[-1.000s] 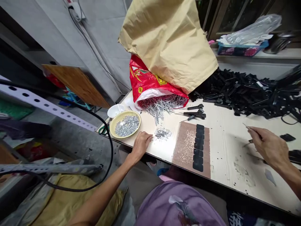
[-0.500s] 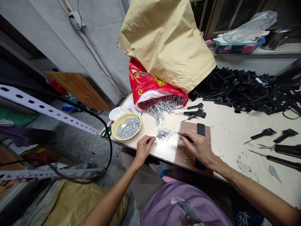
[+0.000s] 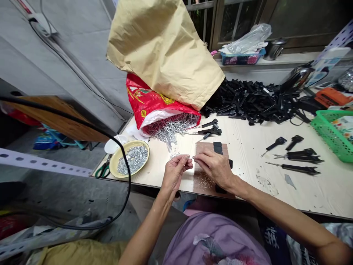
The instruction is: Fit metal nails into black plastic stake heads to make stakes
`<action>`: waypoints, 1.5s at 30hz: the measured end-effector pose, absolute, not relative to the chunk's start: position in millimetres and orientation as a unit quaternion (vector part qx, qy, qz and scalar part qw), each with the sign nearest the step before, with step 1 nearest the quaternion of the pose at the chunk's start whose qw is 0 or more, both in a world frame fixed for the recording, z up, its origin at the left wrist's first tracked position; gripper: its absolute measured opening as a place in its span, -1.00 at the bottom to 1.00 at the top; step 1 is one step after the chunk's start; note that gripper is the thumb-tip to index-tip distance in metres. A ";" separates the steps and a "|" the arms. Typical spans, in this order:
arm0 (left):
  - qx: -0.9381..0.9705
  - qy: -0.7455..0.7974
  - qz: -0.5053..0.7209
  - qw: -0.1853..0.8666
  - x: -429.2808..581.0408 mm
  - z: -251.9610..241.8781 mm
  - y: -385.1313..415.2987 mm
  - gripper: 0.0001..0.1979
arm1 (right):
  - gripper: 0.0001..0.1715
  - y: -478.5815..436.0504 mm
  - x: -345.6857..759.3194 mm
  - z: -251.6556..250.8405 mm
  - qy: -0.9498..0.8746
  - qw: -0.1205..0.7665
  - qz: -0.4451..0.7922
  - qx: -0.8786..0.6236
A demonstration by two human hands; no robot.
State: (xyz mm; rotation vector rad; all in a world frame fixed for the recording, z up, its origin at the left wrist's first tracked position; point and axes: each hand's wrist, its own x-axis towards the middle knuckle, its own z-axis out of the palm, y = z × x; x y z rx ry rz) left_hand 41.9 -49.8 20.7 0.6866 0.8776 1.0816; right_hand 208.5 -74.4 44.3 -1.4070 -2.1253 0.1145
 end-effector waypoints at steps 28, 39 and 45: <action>0.421 0.442 0.450 0.652 58.7 10.9 -41.0 -0.69 | -0.77 -77.9 221.2 24.2 -0.762 0.307 0.058 -0.567; 0.422 0.451 0.453 0.642 59.5 8.6 -40.2 -0.69 | -0.75 -76.0 224.6 22.9 -0.771 0.305 0.101 -0.549; 0.422 0.455 0.449 0.643 61.3 7.0 -38.0 -0.68 | -0.83 -72.1 227.5 18.0 -0.737 0.371 0.175 -0.537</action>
